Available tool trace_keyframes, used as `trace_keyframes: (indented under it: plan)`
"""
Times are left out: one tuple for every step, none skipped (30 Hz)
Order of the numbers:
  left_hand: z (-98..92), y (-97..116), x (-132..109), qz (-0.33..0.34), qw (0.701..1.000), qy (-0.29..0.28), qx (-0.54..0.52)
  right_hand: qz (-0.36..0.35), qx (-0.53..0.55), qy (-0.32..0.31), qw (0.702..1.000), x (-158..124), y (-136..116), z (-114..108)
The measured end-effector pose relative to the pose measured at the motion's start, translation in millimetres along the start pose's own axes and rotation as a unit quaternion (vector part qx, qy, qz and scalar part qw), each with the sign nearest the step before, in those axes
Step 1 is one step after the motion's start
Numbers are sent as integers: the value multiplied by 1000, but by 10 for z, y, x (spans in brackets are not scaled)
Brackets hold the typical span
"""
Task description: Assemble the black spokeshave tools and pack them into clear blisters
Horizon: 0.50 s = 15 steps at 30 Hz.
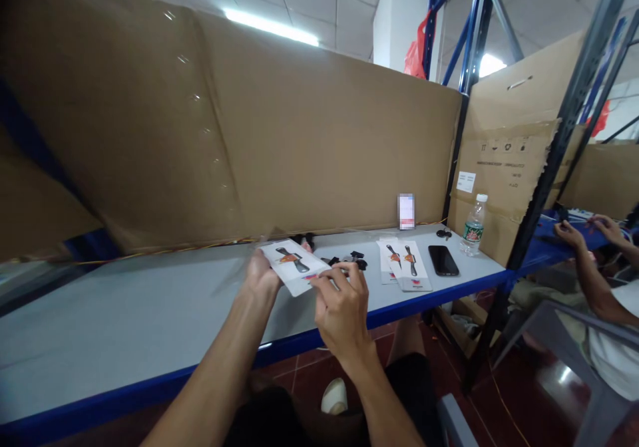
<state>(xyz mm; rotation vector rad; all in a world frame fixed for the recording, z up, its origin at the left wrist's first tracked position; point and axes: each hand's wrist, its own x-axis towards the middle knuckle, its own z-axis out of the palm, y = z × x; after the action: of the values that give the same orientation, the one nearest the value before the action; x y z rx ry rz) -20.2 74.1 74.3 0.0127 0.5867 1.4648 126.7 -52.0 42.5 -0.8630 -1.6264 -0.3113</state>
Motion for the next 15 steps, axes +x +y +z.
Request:
trace_keyframes:
  plan:
    - [1, 26, 45, -6, 1000, 4, 1, 2, 0, 15, 1000, -25, -23, -66]
    - [1, 51, 86, -13, 1000, 7, 1, 2, 1, 26, 1000, -52, -55, -152]
    - [1, 73, 123, -20, 1000, 10, 2, 0, 2, 32, 999, -80, -91, -256]
    - [1, 93, 157, -26, 1000, 13, 4, -3, 2, 35, 999, -110, -127, -373]
    - [0, 109, 187, -29, 999, 17, 6, -7, 1, 26, 1000, -140, -162, -499]
    - [-1, 122, 216, -31, 999, 23, 9, -9, -1, 19, 1000, -172, -192, -628]
    - [-3, 132, 245, -31, 999, 28, 11, -9, -5, 16, 1000, -205, -216, -754]
    - [-6, 140, 272, -31, 999, 32, 14, 2, -12, 20, 1000, -239, -234, -873]
    - [-10, 146, 300, -32, 999, 33, 16, 16, -19, 34, 999, -272, -247, -980]
    - [-15, 151, 327, -33, 999, 33, 18, 37, -24, 59, 997, -302, -255, -1075]
    - [-20, 157, 353, -35, 999, 32, 20, 59, -27, 90, 994, -330, -259, -1155]
    - [-25, 162, 376, -38, 999, 32, 20, 81, -29, 129, 988, -352, -259, -1224]
    - [-30, 168, 396, -41, 998, 32, 21, 100, -32, 172, 979, -368, -254, -1281]
    - [-35, 174, 411, -46, 998, 34, 21, 114, -40, 213, 969, -378, -244, -1331]
    - [-40, 180, 419, -50, 998, 36, 19, 122, -55, 250, 959, -383, -225, -1374]
